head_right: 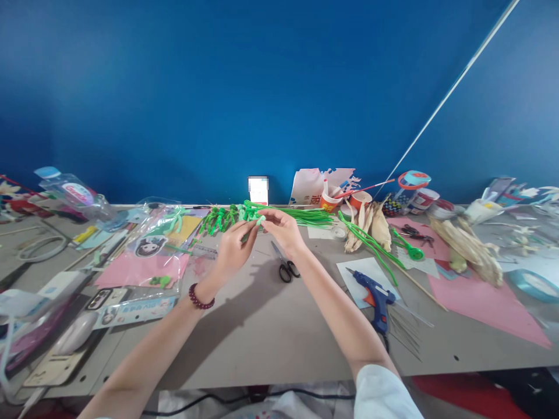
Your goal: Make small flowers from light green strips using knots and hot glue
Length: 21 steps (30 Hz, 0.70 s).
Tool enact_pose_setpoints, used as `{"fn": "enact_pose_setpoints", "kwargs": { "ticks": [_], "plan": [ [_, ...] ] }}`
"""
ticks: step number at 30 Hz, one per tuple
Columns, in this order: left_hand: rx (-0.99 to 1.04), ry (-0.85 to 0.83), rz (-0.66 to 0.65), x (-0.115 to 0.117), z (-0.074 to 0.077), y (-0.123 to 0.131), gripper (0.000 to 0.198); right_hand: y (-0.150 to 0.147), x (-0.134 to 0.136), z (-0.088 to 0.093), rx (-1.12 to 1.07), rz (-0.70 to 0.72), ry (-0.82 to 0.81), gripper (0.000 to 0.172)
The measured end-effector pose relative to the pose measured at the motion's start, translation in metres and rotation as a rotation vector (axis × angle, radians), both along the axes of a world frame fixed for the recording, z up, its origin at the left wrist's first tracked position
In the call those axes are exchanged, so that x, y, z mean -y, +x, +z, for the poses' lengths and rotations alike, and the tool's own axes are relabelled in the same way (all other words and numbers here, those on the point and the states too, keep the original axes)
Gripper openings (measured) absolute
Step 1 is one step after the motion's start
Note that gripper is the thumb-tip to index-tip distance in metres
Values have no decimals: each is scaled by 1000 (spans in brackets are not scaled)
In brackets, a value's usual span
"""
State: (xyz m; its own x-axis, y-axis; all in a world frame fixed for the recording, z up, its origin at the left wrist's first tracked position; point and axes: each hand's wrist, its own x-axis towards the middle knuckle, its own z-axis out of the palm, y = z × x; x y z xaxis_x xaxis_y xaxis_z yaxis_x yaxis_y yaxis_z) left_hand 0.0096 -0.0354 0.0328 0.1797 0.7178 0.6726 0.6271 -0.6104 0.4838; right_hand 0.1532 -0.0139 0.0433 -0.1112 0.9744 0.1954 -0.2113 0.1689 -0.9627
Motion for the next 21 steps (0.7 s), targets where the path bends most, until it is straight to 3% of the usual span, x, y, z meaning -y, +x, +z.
{"fn": "enact_pose_setpoints", "kwargs": {
  "ticks": [5, 14, 21],
  "plan": [
    [-27, 5, 29, -4, -7, -5, 31, -3, 4, 4, 28, -19, 49, 26],
    [-367, 250, 162, -9, -14, -11, 22, -3, -1, -8, 286, -217, 213, 16],
    [-336, 261, 167, -5, -8, -8, 22, -4, 7, -3, 455, -336, 412, 18]
  ]
}}
